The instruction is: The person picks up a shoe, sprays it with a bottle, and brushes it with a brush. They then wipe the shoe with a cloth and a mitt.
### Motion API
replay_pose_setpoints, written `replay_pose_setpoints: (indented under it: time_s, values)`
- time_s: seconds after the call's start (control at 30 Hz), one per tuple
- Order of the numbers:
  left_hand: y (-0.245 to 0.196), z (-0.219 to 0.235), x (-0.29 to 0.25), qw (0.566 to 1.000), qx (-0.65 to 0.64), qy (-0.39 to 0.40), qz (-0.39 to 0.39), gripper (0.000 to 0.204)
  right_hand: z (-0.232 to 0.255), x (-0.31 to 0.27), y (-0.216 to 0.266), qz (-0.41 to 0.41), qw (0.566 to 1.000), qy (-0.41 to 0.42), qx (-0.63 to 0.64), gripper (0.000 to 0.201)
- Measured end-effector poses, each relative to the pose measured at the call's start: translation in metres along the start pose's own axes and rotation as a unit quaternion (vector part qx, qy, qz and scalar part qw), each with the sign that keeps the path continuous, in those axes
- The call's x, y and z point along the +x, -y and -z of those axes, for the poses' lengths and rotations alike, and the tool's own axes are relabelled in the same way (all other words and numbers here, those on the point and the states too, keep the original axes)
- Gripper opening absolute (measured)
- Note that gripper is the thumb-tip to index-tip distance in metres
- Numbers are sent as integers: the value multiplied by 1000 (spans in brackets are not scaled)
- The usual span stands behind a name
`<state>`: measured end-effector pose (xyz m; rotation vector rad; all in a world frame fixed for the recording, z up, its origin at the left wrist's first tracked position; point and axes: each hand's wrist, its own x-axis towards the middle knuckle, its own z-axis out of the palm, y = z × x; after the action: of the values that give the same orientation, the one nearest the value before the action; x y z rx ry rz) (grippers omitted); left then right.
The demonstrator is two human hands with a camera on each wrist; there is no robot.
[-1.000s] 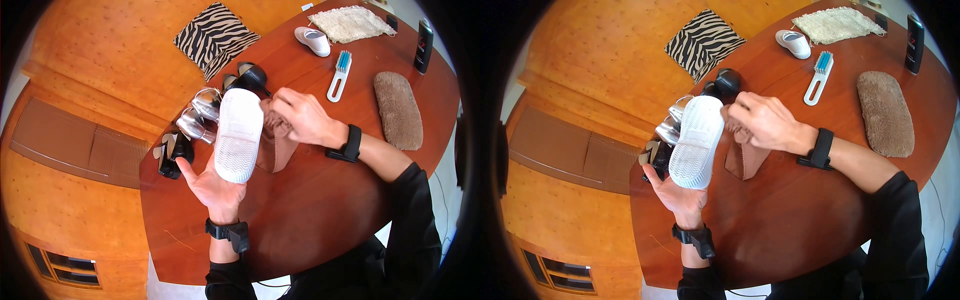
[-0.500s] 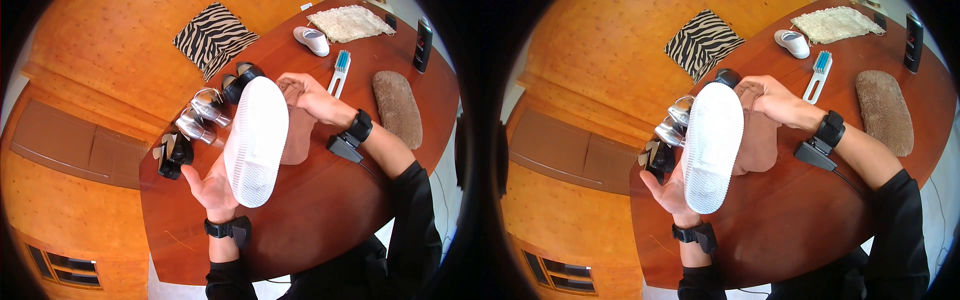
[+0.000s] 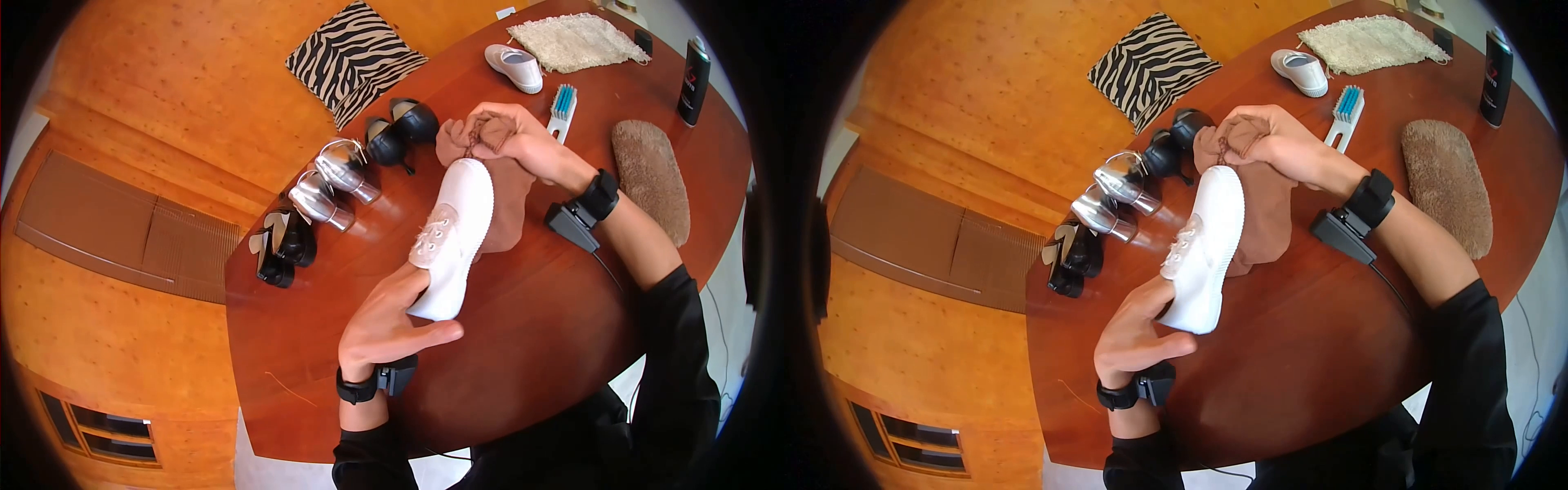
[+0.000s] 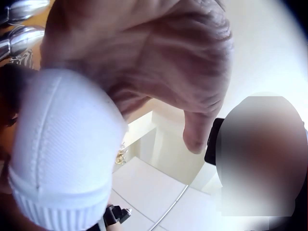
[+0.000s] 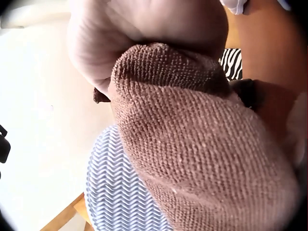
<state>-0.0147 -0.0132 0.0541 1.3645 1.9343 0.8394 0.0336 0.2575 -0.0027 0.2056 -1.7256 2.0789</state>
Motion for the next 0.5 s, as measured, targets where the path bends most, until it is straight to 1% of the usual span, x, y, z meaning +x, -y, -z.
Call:
replay_pose_setpoints:
  time_s: [0.03, 0.07, 0.1, 0.13, 0.17, 0.2, 0.23, 0.27, 0.3, 0.33, 0.37, 0.43, 0.47, 0.5]
  values:
    - [0, -4, 3, 1000, 0, 0, 0, 64, 0, 0, -1, 13, 999, 13, -33, 20]
    - [1, -8, 6, 996, 80, -21, -28, 66, -1, -1, -1, 25, 997, 25, -66, 22]
    - [1, -12, 9, 985, 160, -42, -55, 67, -2, -2, -2, 24, 997, 24, -66, 22]
    - [0, -14, 10, 983, 179, -29, -20, 72, -7, -4, 1, 50, 991, 23, -122, 23]
    - [2, -17, 12, 983, 179, -29, -19, 72, -12, -5, 4, 77, 981, 22, -179, 25]
    - [6, -20, 13, 972, 224, -55, -43, 73, -14, -6, 9, 67, 963, 25, -260, 27]
    - [9, -23, 15, 958, 268, -81, -68, 74, -18, -8, 14, 67, 963, 25, -260, 27]
    - [12, -26, 16, 958, 268, -81, -68, 74, -23, -11, 17, 127, 895, 10, -427, 27]
    - [14, -28, 17, 951, 285, -99, -68, 74, -28, -14, 19, 183, 795, -5, -578, 27]
    - [16, -30, 18, 944, 302, -118, -67, 74, -34, -15, 18, 204, 787, -12, -583, 24]
    - [17, -33, 19, 944, 302, -117, -67, 74, -40, -17, 17, 203, 783, 0, -588, 20]
    - [18, -38, 20, 934, 319, -151, -58, 70, -52, -22, 11, 226, 762, 27, -606, 18]
    - [19, -40, 21, 934, 319, -151, -57, 70, -58, -25, 9, 226, 768, 67, -596, 18]
    - [21, -43, 22, 928, 330, -161, -64, 68, -64, -30, 8, 182, 788, 135, -573, 19]
